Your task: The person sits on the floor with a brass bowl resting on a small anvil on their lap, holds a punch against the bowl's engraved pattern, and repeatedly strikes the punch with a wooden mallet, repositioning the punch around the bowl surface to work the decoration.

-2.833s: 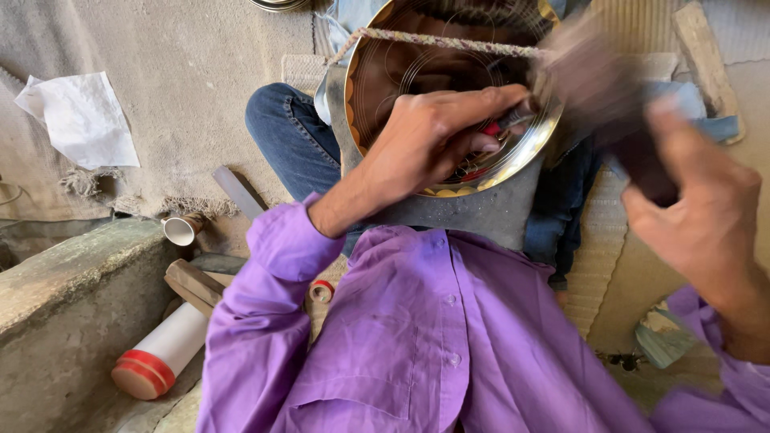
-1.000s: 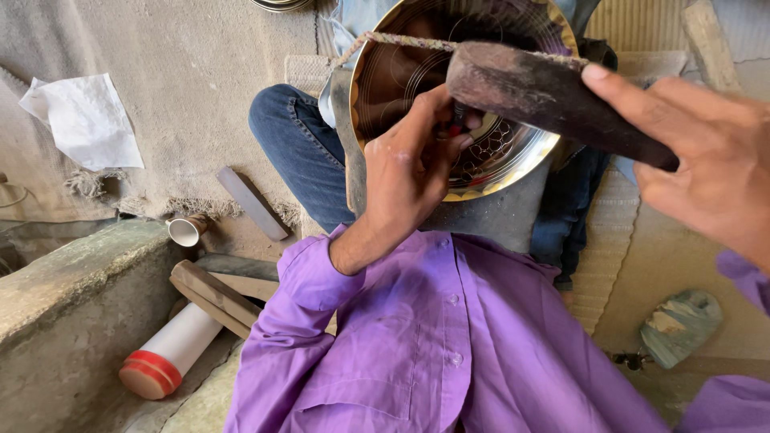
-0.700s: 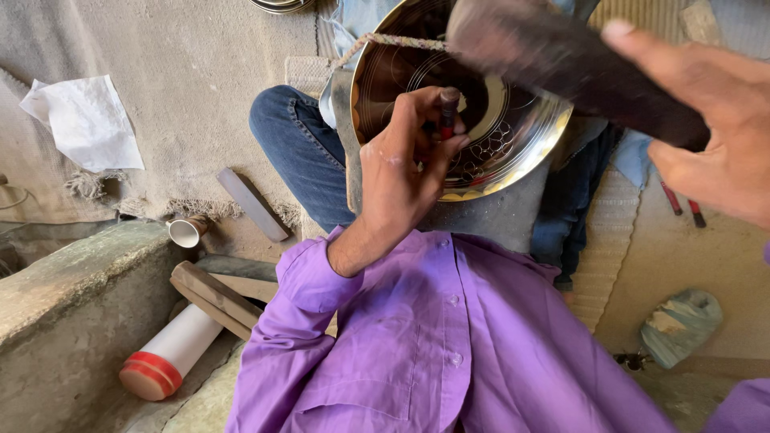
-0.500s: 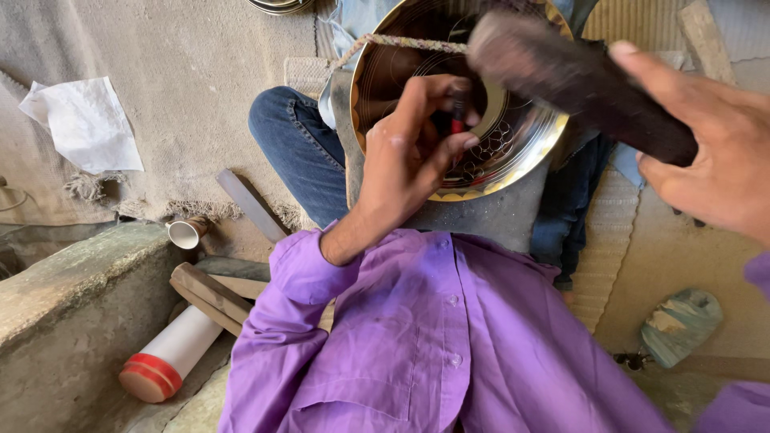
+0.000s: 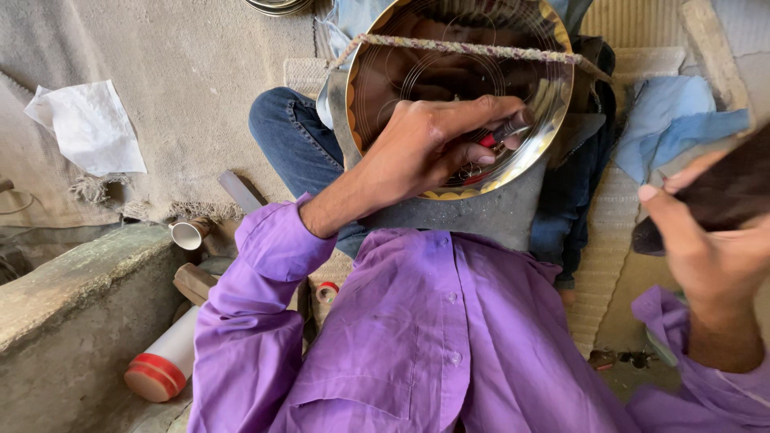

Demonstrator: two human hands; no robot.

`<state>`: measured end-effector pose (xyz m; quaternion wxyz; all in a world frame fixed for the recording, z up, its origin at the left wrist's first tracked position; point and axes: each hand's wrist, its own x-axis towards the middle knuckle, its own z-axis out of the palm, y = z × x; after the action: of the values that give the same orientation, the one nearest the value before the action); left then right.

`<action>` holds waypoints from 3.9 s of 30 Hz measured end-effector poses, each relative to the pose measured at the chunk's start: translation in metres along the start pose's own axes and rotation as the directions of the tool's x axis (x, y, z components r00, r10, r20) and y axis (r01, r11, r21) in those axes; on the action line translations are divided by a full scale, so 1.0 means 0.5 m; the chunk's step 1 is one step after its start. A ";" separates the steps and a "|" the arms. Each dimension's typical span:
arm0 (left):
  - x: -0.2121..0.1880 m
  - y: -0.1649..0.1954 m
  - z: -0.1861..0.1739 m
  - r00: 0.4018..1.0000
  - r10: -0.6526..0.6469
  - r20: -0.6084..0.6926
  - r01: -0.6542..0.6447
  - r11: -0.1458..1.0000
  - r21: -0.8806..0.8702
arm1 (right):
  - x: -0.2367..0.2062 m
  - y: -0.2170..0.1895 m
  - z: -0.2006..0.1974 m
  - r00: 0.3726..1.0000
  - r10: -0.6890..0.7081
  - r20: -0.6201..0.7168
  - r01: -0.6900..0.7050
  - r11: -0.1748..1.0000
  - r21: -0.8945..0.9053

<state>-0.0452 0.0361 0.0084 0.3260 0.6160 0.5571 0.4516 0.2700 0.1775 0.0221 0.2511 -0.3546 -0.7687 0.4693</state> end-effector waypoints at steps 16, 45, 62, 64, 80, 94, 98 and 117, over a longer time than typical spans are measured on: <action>0.090 -0.032 -0.020 0.802 0.305 0.514 -0.242 0.952 -0.189 | -0.189 0.100 0.085 0.946 -0.303 0.119 0.307 0.706 -0.638; 0.084 -0.011 -0.025 0.784 0.201 0.587 -0.181 0.979 -0.093 | -0.236 0.204 0.161 0.935 -0.215 -0.283 0.072 0.894 -0.441; -0.034 0.038 0.011 0.976 -0.144 -0.162 0.157 0.985 0.069 | 0.047 -0.016 0.038 0.929 -0.162 0.333 0.305 0.846 -0.438; -0.042 0.050 0.025 0.947 -0.194 -0.257 0.218 0.974 0.067 | 0.083 -0.047 0.039 0.921 -0.152 0.358 0.271 0.911 -0.312; -0.078 0.080 0.093 0.681 -0.382 -0.624 0.428 0.900 -0.085 | 0.254 -0.159 0.031 0.655 -0.130 0.744 0.637 0.625 -0.451; -0.075 0.079 0.091 0.673 -0.350 -0.651 0.433 0.901 -0.037 | 0.275 -0.155 0.022 0.708 -0.311 0.634 0.629 0.685 -0.367; -0.075 0.079 0.092 0.676 -0.320 -0.664 0.417 0.909 -0.014 | 0.276 -0.154 0.021 0.708 -0.104 0.698 0.532 0.729 -0.430; -0.056 0.076 0.047 0.773 -0.402 -0.490 0.348 0.915 -0.202 | 0.219 -0.135 0.026 0.762 0.119 0.636 0.322 0.783 -0.533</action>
<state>-0.0078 0.0048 0.0282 0.2761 0.3293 0.7128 0.5544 0.1717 0.2354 0.0829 -0.1281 -0.1902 -0.9352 0.2698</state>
